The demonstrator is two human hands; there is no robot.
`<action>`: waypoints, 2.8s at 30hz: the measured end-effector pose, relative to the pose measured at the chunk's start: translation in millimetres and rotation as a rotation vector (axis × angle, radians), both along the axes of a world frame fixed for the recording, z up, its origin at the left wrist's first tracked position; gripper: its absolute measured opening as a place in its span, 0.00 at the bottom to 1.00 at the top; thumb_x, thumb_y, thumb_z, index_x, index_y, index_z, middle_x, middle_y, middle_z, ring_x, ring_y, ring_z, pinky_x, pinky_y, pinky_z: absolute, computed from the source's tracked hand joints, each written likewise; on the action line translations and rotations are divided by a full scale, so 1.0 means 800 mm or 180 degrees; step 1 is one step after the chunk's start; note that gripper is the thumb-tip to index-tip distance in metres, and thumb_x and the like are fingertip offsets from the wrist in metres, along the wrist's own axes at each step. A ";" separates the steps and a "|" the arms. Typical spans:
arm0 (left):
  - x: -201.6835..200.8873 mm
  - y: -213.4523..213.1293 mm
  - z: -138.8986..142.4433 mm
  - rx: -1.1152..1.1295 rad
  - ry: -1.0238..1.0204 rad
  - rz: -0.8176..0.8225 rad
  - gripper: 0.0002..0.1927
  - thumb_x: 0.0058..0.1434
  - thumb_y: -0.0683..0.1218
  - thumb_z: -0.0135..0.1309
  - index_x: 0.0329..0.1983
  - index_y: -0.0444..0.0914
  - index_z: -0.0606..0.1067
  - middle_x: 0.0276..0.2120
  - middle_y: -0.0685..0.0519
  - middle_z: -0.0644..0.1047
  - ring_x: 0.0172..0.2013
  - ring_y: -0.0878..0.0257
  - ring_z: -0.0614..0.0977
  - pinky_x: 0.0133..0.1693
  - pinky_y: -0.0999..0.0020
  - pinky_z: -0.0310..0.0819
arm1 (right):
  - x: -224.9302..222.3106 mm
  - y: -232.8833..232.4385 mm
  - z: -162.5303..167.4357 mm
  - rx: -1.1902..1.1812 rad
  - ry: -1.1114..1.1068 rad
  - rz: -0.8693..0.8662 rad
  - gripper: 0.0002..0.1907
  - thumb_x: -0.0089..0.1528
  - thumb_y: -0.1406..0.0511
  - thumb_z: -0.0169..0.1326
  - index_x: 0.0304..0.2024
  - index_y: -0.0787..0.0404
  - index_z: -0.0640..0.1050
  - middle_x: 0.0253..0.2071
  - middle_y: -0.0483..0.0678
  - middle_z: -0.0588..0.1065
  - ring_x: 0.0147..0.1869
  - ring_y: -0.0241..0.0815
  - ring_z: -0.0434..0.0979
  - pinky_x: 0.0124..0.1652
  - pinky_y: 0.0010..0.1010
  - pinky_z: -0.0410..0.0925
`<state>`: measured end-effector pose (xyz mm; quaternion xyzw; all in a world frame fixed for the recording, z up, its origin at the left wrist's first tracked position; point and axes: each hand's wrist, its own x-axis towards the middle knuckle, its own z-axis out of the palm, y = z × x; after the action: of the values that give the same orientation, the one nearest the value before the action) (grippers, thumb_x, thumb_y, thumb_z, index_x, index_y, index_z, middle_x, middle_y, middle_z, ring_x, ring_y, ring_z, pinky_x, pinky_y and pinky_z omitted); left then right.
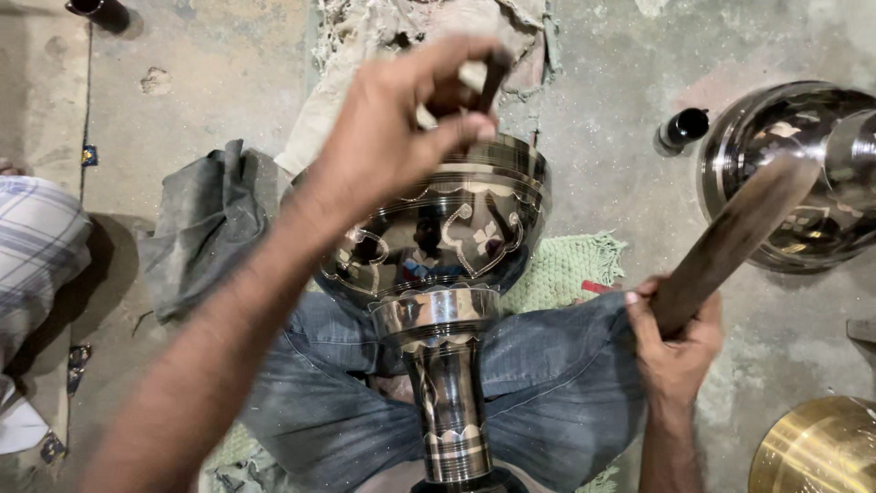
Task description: The person uses a chisel and wooden mallet to engrave decorative patterns on a polished metal vessel. They repeatedly tap the chisel along the surface to create fine lines and shapes.
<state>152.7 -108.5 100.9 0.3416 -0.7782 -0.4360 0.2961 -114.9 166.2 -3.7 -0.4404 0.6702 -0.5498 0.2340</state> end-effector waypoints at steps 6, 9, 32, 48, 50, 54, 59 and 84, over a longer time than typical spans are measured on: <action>-0.033 0.056 -0.053 0.0117 -0.0209 0.0474 0.22 0.65 0.44 0.62 0.63 0.44 0.74 0.47 0.49 0.84 0.45 0.60 0.89 0.43 0.68 0.90 | -0.033 0.013 0.005 0.1183 -0.0591 0.0230 0.21 0.60 0.71 0.62 0.56 0.63 0.76 0.36 0.44 0.77 0.32 0.33 0.75 0.32 0.23 0.69; -0.040 0.068 -0.072 -0.0724 -0.0182 0.0701 0.24 0.66 0.45 0.62 0.65 0.42 0.73 0.50 0.46 0.83 0.46 0.59 0.88 0.44 0.67 0.89 | -0.054 0.003 0.025 0.1068 -0.0296 0.0462 0.16 0.61 0.71 0.65 0.49 0.67 0.77 0.35 0.47 0.77 0.34 0.35 0.77 0.34 0.25 0.71; -0.058 0.121 -0.087 -0.0965 -0.0289 0.1617 0.17 0.70 0.40 0.61 0.60 0.35 0.74 0.39 0.49 0.84 0.38 0.62 0.89 0.35 0.71 0.88 | -0.019 -0.143 0.235 0.0446 0.3803 0.1587 0.30 0.61 0.71 0.67 0.66 0.55 0.78 0.37 0.51 0.81 0.29 0.39 0.78 0.26 0.28 0.72; -0.061 0.130 -0.079 -0.0968 -0.0230 0.1691 0.12 0.71 0.42 0.61 0.56 0.36 0.76 0.38 0.50 0.85 0.37 0.63 0.88 0.36 0.69 0.88 | 0.000 -0.154 0.219 0.0095 0.4525 0.1352 0.28 0.59 0.68 0.69 0.61 0.44 0.80 0.33 0.40 0.81 0.28 0.34 0.77 0.23 0.27 0.68; -0.062 0.127 -0.083 -0.0891 -0.0361 0.1733 0.12 0.71 0.43 0.62 0.55 0.37 0.76 0.36 0.51 0.84 0.33 0.64 0.87 0.33 0.69 0.86 | 0.002 -0.154 0.219 0.0083 0.3411 0.1506 0.30 0.64 0.70 0.66 0.68 0.48 0.77 0.37 0.41 0.79 0.33 0.33 0.76 0.31 0.25 0.69; -0.062 0.129 -0.087 -0.0911 -0.0401 0.1749 0.10 0.72 0.44 0.62 0.53 0.39 0.76 0.36 0.53 0.84 0.33 0.67 0.86 0.32 0.71 0.85 | 0.004 -0.152 0.219 0.0025 0.4449 0.1301 0.28 0.59 0.69 0.69 0.62 0.45 0.80 0.33 0.40 0.80 0.29 0.36 0.78 0.24 0.29 0.67; -0.063 0.132 -0.086 -0.1006 -0.0520 0.1713 0.12 0.70 0.43 0.62 0.54 0.37 0.78 0.35 0.53 0.84 0.30 0.68 0.84 0.27 0.72 0.81 | 0.000 -0.149 0.220 -0.0027 0.3725 0.1444 0.30 0.62 0.73 0.64 0.65 0.48 0.76 0.38 0.41 0.79 0.34 0.35 0.78 0.30 0.26 0.70; 0.051 0.173 -0.042 0.0113 0.1157 0.2173 0.12 0.73 0.38 0.63 0.56 0.35 0.77 0.44 0.49 0.83 0.44 0.65 0.86 0.50 0.75 0.85 | -0.058 -0.029 0.094 0.0397 0.1749 0.0082 0.22 0.68 0.68 0.62 0.62 0.65 0.73 0.45 0.52 0.78 0.46 0.39 0.79 0.48 0.28 0.72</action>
<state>193.9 29.6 67.2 0.5032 -0.5469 -0.3792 0.5513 -161.1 142.9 71.4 -0.5661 0.7353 -0.3645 0.0771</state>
